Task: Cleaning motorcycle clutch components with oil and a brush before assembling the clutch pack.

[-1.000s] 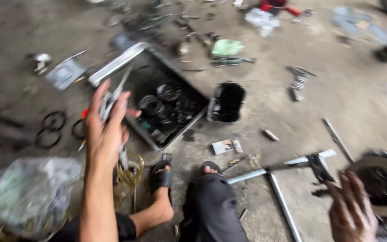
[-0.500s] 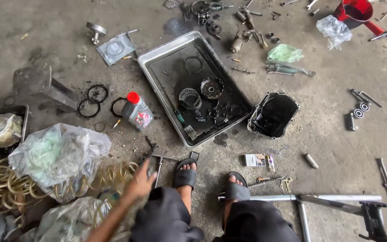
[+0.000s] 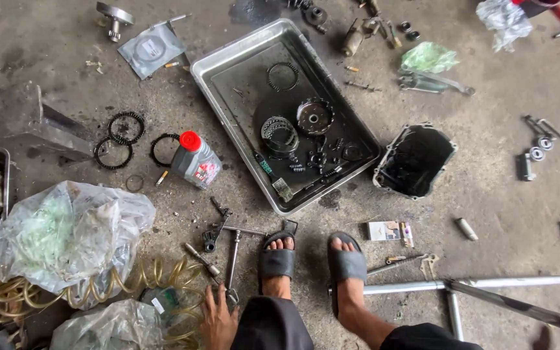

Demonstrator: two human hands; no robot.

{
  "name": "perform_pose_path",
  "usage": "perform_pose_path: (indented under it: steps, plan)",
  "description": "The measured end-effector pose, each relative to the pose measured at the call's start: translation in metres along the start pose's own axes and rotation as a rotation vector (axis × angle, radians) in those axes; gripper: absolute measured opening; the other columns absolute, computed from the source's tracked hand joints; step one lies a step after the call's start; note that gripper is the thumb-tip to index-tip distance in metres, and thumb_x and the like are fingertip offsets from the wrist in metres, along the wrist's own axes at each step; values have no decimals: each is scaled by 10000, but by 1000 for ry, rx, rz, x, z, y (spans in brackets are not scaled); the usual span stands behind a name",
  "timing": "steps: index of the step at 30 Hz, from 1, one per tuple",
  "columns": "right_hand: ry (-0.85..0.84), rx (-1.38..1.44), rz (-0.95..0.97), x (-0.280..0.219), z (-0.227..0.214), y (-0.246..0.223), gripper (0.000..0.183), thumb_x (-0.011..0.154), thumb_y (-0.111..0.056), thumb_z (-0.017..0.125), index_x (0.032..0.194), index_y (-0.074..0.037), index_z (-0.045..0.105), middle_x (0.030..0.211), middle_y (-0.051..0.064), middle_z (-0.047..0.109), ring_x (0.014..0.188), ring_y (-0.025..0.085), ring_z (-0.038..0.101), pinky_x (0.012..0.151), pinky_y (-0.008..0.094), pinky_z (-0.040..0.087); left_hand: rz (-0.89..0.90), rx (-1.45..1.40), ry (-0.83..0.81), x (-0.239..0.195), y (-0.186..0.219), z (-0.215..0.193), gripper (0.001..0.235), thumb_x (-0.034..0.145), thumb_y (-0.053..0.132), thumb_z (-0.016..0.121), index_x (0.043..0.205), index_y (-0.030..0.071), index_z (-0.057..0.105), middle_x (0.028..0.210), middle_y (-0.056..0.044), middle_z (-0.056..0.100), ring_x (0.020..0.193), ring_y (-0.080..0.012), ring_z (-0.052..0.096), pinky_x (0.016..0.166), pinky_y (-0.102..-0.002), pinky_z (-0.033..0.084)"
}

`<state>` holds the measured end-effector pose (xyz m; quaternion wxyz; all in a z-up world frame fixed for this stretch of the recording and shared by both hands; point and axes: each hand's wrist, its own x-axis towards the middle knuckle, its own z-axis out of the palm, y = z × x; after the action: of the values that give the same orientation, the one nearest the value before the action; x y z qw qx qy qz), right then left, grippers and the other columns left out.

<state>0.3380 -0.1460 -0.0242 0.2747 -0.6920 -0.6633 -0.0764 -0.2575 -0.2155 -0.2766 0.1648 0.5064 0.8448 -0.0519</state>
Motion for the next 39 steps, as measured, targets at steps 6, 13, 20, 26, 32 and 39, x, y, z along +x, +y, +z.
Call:
perform_pose_path:
  steps: [6, 13, 20, 26, 32, 39]
  plan:
    - [-582, 142, 234, 166, 154, -163, 600, 873, -291, 714, 1419, -78, 585, 1339, 208, 640, 1079, 355, 653, 942, 513, 508, -16, -261, 111, 54, 28, -85, 282, 1010, 408, 493, 851, 222, 634, 807, -48, 681, 779, -346, 665, 632, -493, 492]
    - [-913, 277, 23, 301, 397, -189, 855, 901, -476, 645, 1541, -14, 317, 1518, 262, 425, 1367, 411, 459, 1111, 550, 383, 429, -358, 25, 210, 151, -158, 303, 937, 163, 679, 1225, 79, 641, 1181, -109, 724, 953, -220, 736, 706, -320, 652]
    - [-742, 326, 527, 322, 535, -194, 619, 965, -466, 684, 1384, -25, 570, 1093, 216, 737, 1105, 414, 682, 934, 591, 528, 294, -125, -104, 322, 260, -124, 519, 979, 313, 625, 1385, 26, 476, 868, -177, 737, 766, -398, 766, 650, -532, 615]
    - [-717, 360, 578, 335, 580, -192, 573, 856, -403, 792, 1298, -63, 658, 1015, 170, 749, 1032, 370, 717, 870, 534, 572, -75, -493, -128, 333, 279, -130, 648, 897, 124, 671, 1439, 82, 318, 974, -239, 714, 844, -482, 741, 717, -561, 617]
    - [-617, 655, 930, 329, 575, -193, 429, 684, -174, 804, 1082, -24, 752, 853, 147, 703, 735, 247, 684, 617, 373, 583, -268, -1198, 52, 319, 271, -194, 388, 859, 61, 707, 1224, 21, 581, 951, -188, 673, 701, -280, 711, 513, -331, 615]
    - [-851, 598, -65, 321, 463, -188, 477, 822, -114, 752, 1294, -96, 687, 1318, 54, 693, 1250, 177, 598, 1052, 328, 443, 527, -909, 127, 292, 240, -155, 110, 882, 78, 755, 989, 56, 737, 955, -117, 728, 879, -271, 691, 810, -360, 529]
